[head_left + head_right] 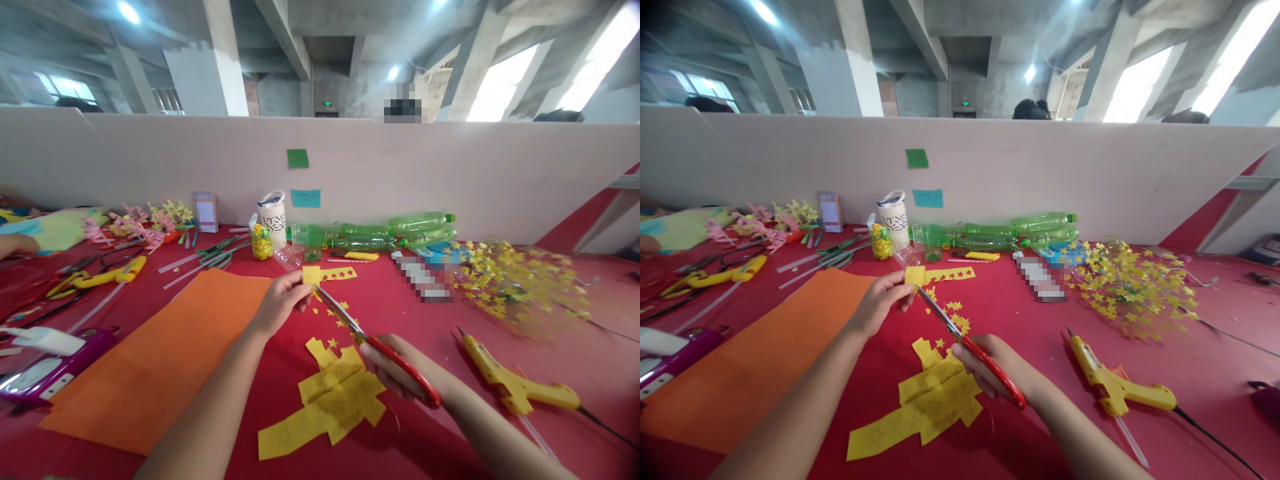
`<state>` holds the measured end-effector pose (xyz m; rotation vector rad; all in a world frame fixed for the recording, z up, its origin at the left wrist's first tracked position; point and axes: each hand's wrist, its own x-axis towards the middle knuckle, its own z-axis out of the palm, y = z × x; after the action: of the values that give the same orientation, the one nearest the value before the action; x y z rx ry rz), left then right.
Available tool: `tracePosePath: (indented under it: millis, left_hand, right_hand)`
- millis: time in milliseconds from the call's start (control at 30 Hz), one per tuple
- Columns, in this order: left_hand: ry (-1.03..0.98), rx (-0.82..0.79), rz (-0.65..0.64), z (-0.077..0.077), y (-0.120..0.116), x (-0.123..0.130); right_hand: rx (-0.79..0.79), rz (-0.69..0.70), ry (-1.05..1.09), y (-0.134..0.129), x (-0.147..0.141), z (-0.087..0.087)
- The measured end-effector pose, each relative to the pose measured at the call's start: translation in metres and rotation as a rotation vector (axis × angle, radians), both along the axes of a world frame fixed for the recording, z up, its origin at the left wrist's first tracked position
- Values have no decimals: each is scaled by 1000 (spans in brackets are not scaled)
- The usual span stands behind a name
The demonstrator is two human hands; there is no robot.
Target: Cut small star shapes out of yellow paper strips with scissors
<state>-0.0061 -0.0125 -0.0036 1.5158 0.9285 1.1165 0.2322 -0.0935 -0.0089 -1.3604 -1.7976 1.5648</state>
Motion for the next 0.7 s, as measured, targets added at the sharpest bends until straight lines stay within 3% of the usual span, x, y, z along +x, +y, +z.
tracePosePath:
  millis: [700]
  left_hand:
    - [43,-41,-38,-1,4,-6]
  right_hand:
    - [-23,22,-26,3,3,2]
